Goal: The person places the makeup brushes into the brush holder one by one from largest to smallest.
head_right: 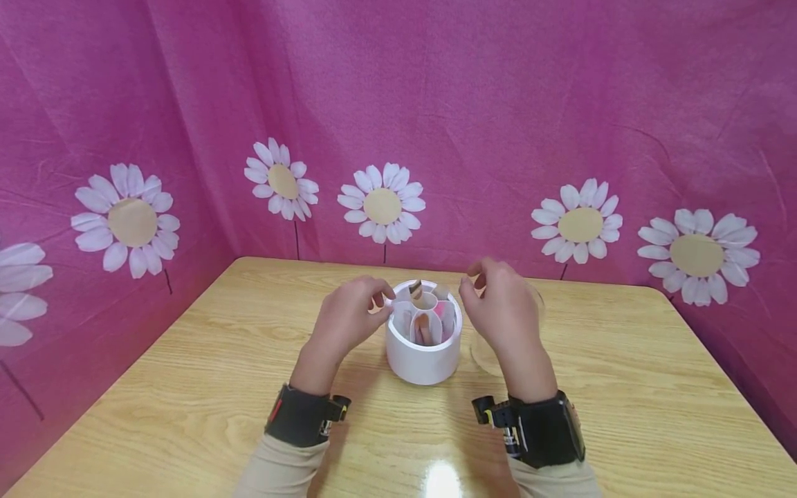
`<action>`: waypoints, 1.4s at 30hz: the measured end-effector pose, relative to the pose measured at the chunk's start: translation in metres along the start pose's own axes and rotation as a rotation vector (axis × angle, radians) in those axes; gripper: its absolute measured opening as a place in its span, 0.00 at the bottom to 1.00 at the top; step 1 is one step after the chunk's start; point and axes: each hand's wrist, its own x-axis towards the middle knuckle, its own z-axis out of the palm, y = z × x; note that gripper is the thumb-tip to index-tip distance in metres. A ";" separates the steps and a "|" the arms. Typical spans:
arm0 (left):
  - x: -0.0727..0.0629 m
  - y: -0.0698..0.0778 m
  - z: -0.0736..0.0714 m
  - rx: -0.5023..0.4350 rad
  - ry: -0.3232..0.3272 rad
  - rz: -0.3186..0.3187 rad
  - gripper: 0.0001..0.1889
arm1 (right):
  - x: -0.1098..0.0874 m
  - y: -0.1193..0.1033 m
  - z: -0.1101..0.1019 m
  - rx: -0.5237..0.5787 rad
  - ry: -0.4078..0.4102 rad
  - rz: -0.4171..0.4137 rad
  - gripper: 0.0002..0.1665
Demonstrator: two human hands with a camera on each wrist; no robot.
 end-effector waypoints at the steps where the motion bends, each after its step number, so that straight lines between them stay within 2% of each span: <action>1: 0.000 0.000 0.000 0.003 0.015 -0.005 0.08 | 0.000 0.001 0.000 -0.002 0.016 0.020 0.16; 4: 0.001 -0.002 -0.001 -0.001 0.043 -0.015 0.06 | -0.001 0.003 0.000 -0.027 0.051 0.082 0.21; 7: 0.000 -0.004 -0.003 -0.033 0.029 -0.022 0.06 | -0.002 0.006 0.001 -0.073 0.053 0.143 0.28; 14: -0.003 -0.009 -0.009 -0.116 -0.181 -0.051 0.14 | -0.002 0.014 0.004 -0.158 -0.047 0.255 0.39; 16: -0.003 -0.010 -0.009 -0.136 -0.219 -0.050 0.16 | -0.001 0.017 0.005 -0.165 -0.090 0.273 0.42; 21: -0.003 -0.011 -0.007 -0.149 -0.238 -0.044 0.17 | 0.001 0.024 0.008 -0.174 -0.169 0.298 0.44; 31: -0.001 -0.011 -0.006 -0.128 -0.248 -0.069 0.19 | 0.003 0.032 0.009 -0.126 -0.196 0.329 0.49; 38: -0.005 -0.012 -0.010 -0.199 -0.313 -0.099 0.31 | 0.006 0.034 0.013 -0.104 -0.207 0.359 0.54; 42: -0.006 -0.011 -0.010 -0.241 -0.343 -0.115 0.38 | 0.006 0.034 0.013 -0.101 -0.169 0.337 0.54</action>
